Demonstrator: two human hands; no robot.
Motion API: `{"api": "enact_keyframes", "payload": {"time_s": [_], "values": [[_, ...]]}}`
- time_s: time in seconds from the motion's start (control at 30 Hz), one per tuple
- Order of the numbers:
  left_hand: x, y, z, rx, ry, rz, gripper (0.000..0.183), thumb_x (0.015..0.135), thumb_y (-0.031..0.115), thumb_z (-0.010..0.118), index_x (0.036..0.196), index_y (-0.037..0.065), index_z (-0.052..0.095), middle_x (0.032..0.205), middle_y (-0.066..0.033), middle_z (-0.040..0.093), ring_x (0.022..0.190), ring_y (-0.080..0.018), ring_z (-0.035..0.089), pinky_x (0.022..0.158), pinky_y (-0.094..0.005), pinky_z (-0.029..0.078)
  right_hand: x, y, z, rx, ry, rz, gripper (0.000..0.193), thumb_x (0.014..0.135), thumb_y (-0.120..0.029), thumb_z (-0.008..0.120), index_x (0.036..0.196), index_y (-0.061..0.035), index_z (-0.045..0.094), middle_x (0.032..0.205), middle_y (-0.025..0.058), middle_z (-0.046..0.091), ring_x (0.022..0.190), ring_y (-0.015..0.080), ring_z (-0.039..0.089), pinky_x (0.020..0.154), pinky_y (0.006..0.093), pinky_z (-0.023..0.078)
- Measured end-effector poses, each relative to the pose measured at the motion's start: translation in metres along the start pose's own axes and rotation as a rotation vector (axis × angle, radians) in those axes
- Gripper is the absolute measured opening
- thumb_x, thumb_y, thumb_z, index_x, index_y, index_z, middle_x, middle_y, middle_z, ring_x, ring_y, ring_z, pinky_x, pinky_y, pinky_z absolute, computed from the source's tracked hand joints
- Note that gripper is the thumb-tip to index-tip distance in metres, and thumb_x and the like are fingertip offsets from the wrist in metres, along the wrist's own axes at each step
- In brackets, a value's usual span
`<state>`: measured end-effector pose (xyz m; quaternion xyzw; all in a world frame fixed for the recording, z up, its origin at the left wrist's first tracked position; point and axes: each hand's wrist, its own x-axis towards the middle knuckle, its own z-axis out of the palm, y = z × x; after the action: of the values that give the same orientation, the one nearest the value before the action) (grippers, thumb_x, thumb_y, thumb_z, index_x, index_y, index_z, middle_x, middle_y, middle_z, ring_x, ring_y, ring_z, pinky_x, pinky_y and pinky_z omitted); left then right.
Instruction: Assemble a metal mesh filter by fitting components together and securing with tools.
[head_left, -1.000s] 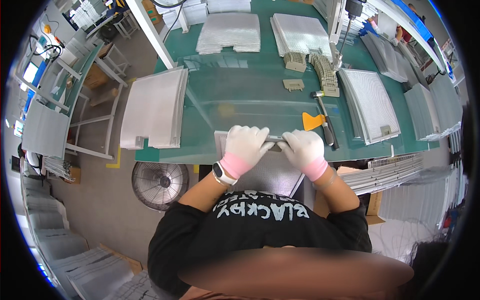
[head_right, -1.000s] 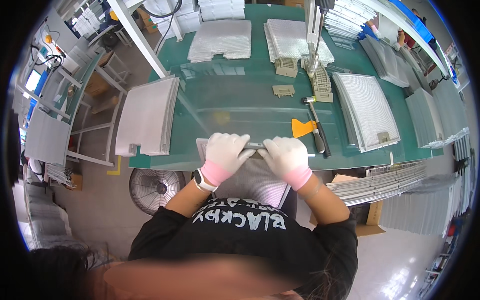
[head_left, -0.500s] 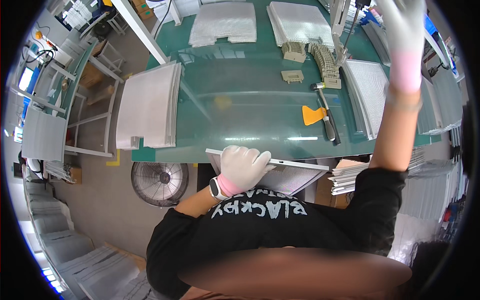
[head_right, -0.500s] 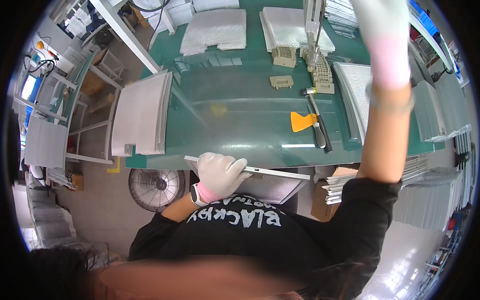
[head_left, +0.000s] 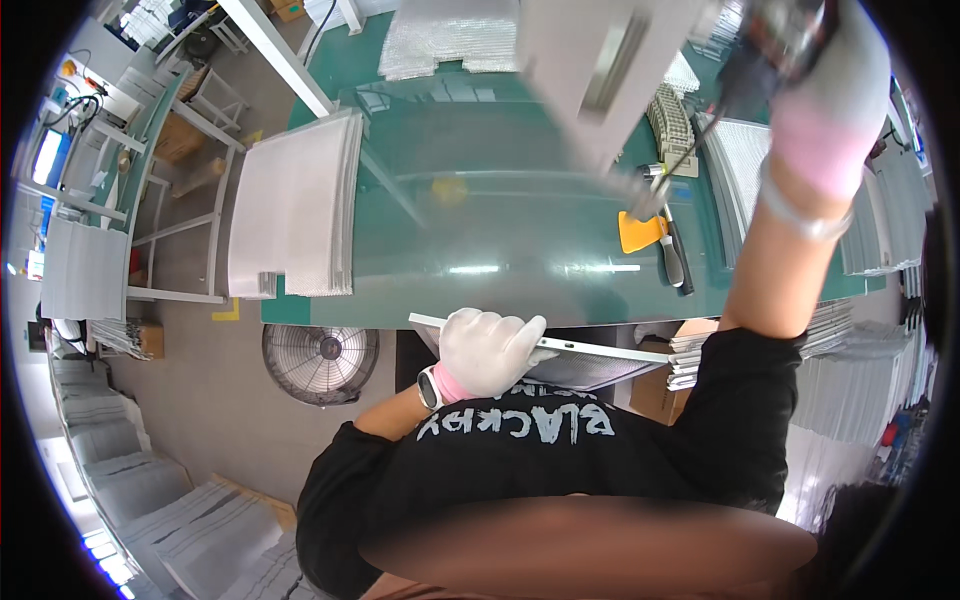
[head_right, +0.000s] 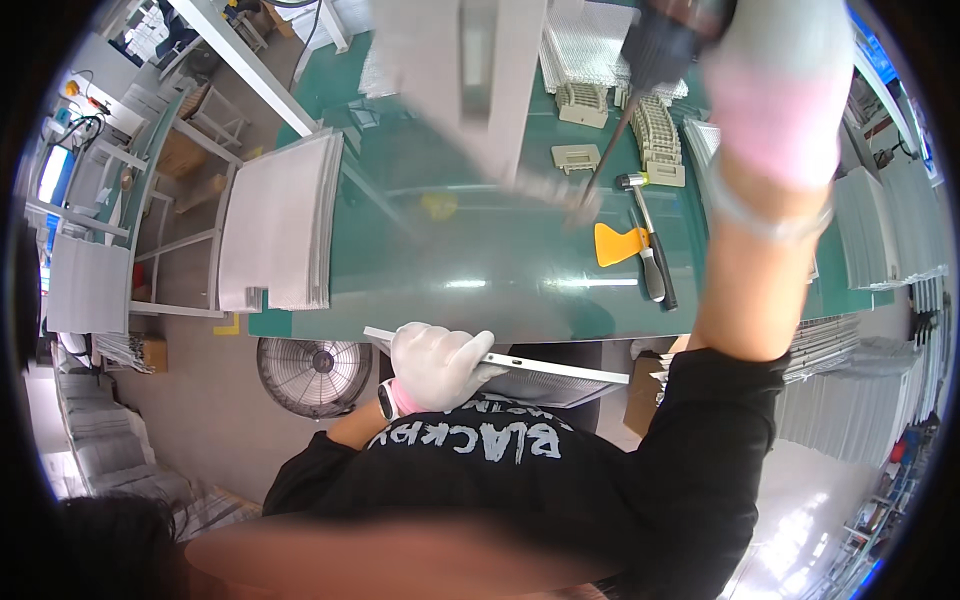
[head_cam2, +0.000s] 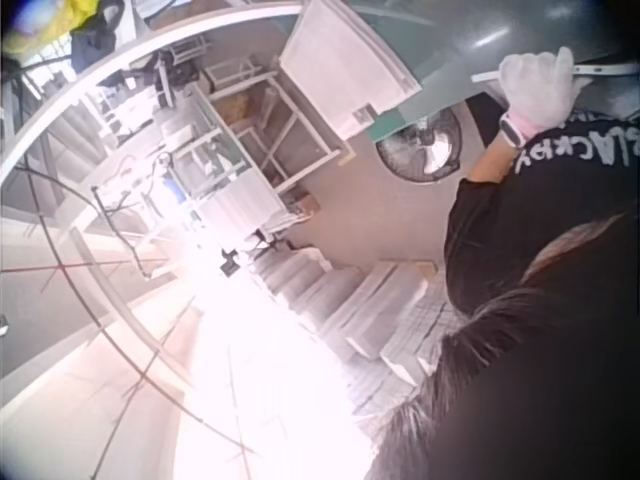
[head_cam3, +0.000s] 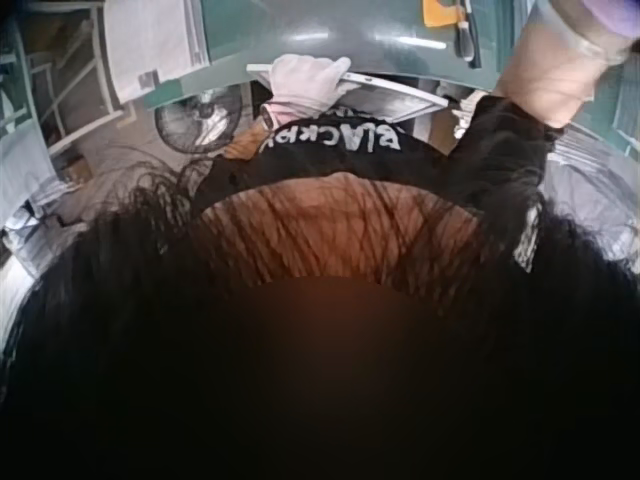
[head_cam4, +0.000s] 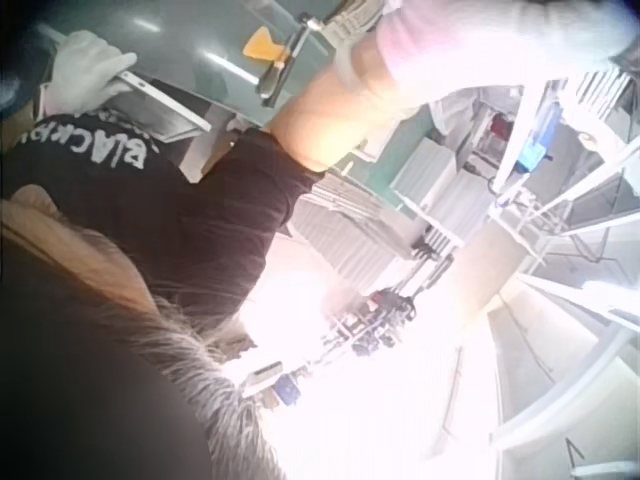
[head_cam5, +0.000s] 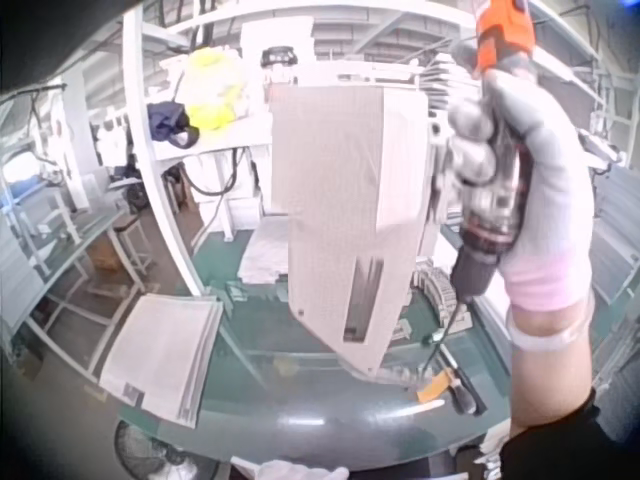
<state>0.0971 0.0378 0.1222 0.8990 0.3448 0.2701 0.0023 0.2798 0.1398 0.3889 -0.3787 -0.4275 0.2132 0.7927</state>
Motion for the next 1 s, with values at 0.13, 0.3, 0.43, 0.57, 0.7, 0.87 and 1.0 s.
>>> {"api": "enact_keyframes", "payload": {"time_s": [0.13, 0.3, 0.43, 0.57, 0.7, 0.87, 1.0], "values": [[-0.002, -0.001, 0.007, 0.011, 0.119, -0.023, 0.033, 0.077, 0.044, 0.079, 0.09, 0.017, 0.066, 0.064, 0.0044, 0.055, 0.055, -0.0161, 0.057, 0.054, -0.035, 0.043, -0.036, 0.062, -0.082, 0.227, -0.529, 0.119, 0.054, 0.102, -0.03, 0.063, 0.146, -0.0011, 0.049, 0.099, 0.0057, 0.062, 0.073, 0.0077, 0.061, 0.05, 0.0187, 0.043], [0.003, 0.004, 0.005, -0.022, 0.087, -0.018, 0.031, 0.077, 0.043, 0.079, 0.084, 0.017, 0.065, 0.066, 0.0044, 0.056, 0.058, -0.0168, 0.058, 0.055, -0.0355, 0.043, -0.083, 0.046, -0.069, 0.381, -0.48, 0.249, 0.07, 0.102, -0.026, 0.061, 0.159, -0.007, 0.025, 0.079, -0.001, 0.041, 0.062, 0.0045, 0.042, 0.043, 0.0163, 0.033], [-0.003, 0.007, 0.005, -0.054, 0.084, -0.035, 0.031, 0.073, 0.04, 0.082, 0.086, 0.015, 0.068, 0.079, 0.0006, 0.064, 0.068, -0.0199, 0.064, 0.059, -0.0373, 0.047, -0.089, 0.041, -0.068, 0.346, -0.364, 0.239, 0.071, 0.102, -0.024, 0.061, 0.16, -0.0068, 0.024, 0.081, 0.0004, 0.042, 0.066, 0.0062, 0.044, 0.045, 0.0175, 0.035], [-0.003, 0.005, 0.007, -0.047, 0.149, -0.001, 0.03, 0.078, 0.043, 0.079, 0.08, 0.017, 0.064, 0.065, 0.0038, 0.056, 0.061, -0.0173, 0.059, 0.055, -0.037, 0.043, -0.095, 0.044, -0.072, 0.323, -0.386, 0.307, 0.071, 0.1, -0.032, 0.065, 0.155, -0.0058, 0.03, 0.077, -0.0002, 0.044, 0.059, 0.0058, 0.043, 0.045, 0.0179, 0.035], [-0.004, 0.007, 0.007, -0.039, 0.069, 0.008, 0.029, 0.078, 0.042, 0.079, 0.088, 0.017, 0.068, 0.072, 0.0032, 0.059, 0.064, -0.0173, 0.06, 0.055, -0.0367, 0.044, -0.125, 0.064, -0.082, 0.305, -0.417, 0.263, 0.08, 0.094, -0.039, 0.075, 0.151, -0.0047, 0.03, 0.075, 0.0005, 0.047, 0.054, 0.0099, 0.046, 0.049, 0.0266, 0.042], [-0.003, 0.008, 0.008, -0.077, 0.093, 0.061, 0.038, 0.078, 0.041, 0.077, 0.105, 0.015, 0.072, 0.088, 0.0013, 0.063, 0.068, -0.017, 0.061, 0.056, -0.0358, 0.045, -0.125, 0.067, -0.099, 0.422, -0.449, 0.341, 0.069, 0.095, -0.018, 0.067, 0.149, -0.0056, 0.025, 0.078, 0.0066, 0.051, 0.061, 0.0161, 0.054, 0.055, 0.0301, 0.047], [-0.008, 0.011, 0.008, -0.058, 0.099, 0.059, 0.039, 0.079, 0.04, 0.076, 0.106, 0.014, 0.072, 0.084, 0.0012, 0.062, 0.067, -0.0171, 0.061, 0.056, -0.0355, 0.045, -0.128, 0.066, -0.108, 0.38, -0.498, 0.369, 0.066, 0.095, -0.02, 0.068, 0.146, -0.0066, 0.028, 0.077, 0.0063, 0.051, 0.059, 0.0159, 0.054, 0.053, 0.0303, 0.047]]}}
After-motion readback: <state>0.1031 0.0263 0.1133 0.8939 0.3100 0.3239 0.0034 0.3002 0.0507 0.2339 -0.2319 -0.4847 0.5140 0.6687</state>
